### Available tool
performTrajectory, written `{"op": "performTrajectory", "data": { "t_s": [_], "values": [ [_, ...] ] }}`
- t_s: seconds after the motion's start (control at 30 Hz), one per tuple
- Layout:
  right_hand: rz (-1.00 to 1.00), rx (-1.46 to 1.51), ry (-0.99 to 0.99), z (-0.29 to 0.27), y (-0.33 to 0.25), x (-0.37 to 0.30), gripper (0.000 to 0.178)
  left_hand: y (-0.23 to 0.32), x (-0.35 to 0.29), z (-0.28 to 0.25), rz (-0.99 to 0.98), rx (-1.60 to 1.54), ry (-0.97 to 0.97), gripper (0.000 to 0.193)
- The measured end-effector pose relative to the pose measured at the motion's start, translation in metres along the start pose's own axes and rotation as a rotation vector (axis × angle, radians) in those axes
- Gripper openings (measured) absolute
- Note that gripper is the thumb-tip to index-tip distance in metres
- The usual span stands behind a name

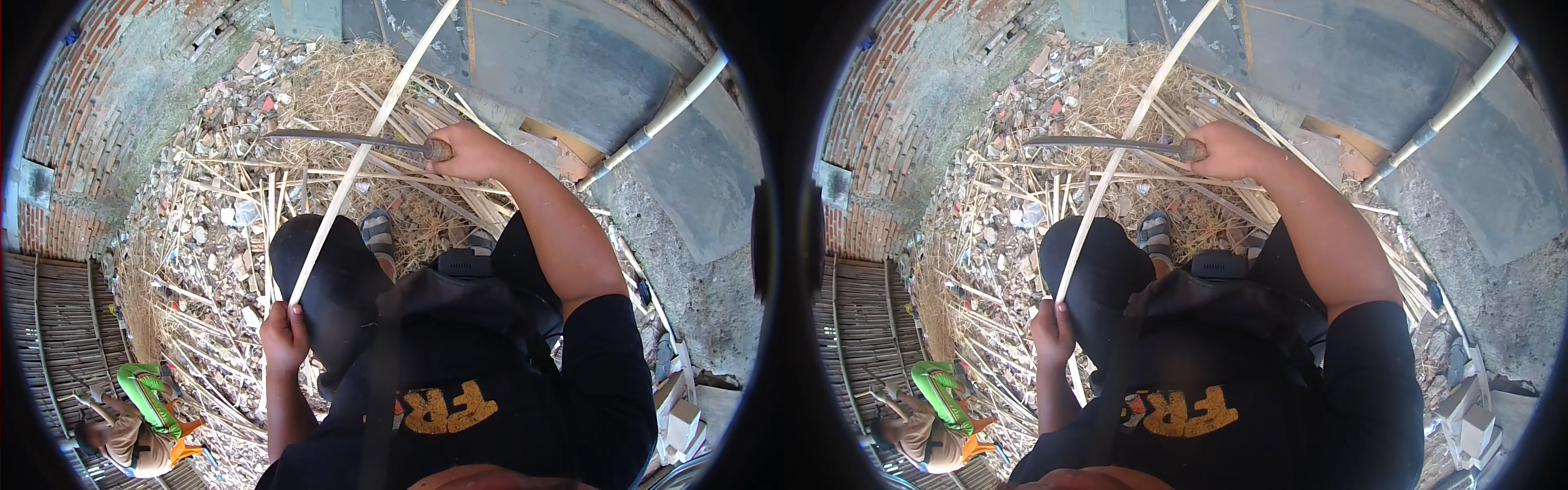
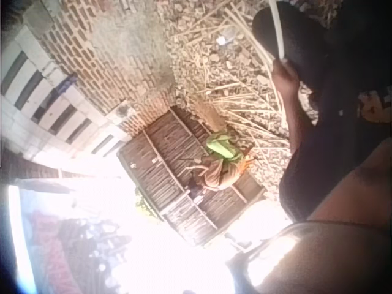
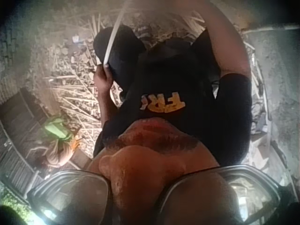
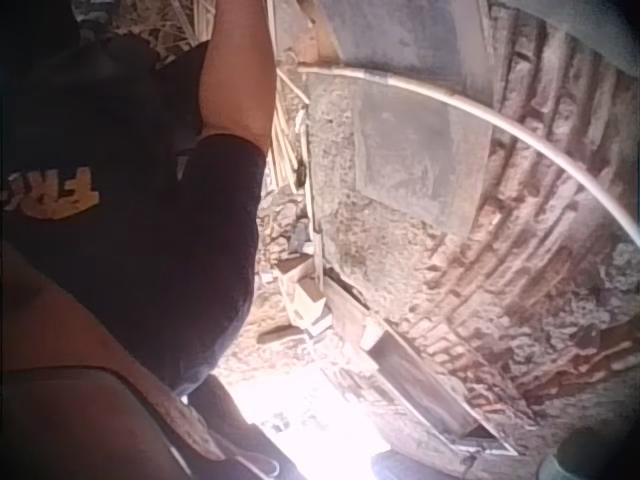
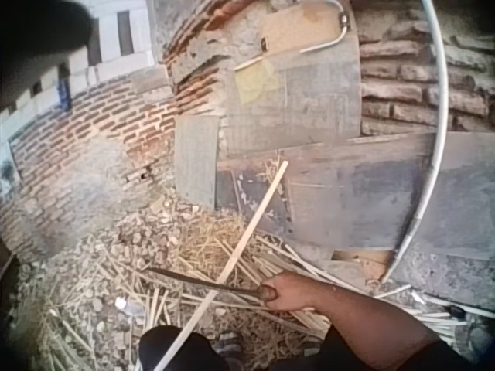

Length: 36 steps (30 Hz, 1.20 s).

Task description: The person shaves thin strips of bamboo using a bladed tool, smoothing the surface and edges by hand.

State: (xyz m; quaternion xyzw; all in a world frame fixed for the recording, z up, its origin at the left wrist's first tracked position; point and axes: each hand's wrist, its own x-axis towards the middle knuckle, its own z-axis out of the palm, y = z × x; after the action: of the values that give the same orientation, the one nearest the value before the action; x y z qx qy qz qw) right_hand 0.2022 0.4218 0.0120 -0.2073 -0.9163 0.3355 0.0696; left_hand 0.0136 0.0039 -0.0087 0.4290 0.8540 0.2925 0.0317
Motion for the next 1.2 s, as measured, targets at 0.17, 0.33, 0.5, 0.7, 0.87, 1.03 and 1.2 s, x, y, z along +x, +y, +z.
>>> {"op": "performTrajectory", "data": {
  "t_s": [0.17,0.33,0.5,0.7,0.87,1.03,1.2],
  "values": [
    [0.004,0.008,-0.003,0.002,0.002,0.001,0.033,0.000,0.000,0.000,0.005,0.000,-0.001,0.031],
    [-0.020,0.004,0.010,0.004,0.006,0.002,0.032,-0.002,0.000,0.001,0.020,0.005,0.008,0.030],
    [-0.032,0.006,0.017,0.003,0.004,0.001,0.031,-0.001,0.000,0.000,0.007,0.005,0.002,0.030],
    [0.018,0.014,-0.038,-0.001,0.000,0.001,0.034,-0.004,0.000,0.001,0.011,-0.010,0.001,0.031],
    [0.003,-0.010,-0.008,-0.005,-0.005,-0.001,0.031,-0.002,-0.001,-0.001,-0.008,-0.005,-0.007,0.031],
    [0.058,-0.001,0.063,-0.020,0.016,-0.001,0.026,0.000,0.001,-0.001,-0.005,0.015,-0.019,0.030],
    [0.025,-0.080,0.066,-0.007,0.006,-0.004,0.027,0.001,-0.002,-0.003,0.006,0.036,-0.011,0.028]
  ]
}}
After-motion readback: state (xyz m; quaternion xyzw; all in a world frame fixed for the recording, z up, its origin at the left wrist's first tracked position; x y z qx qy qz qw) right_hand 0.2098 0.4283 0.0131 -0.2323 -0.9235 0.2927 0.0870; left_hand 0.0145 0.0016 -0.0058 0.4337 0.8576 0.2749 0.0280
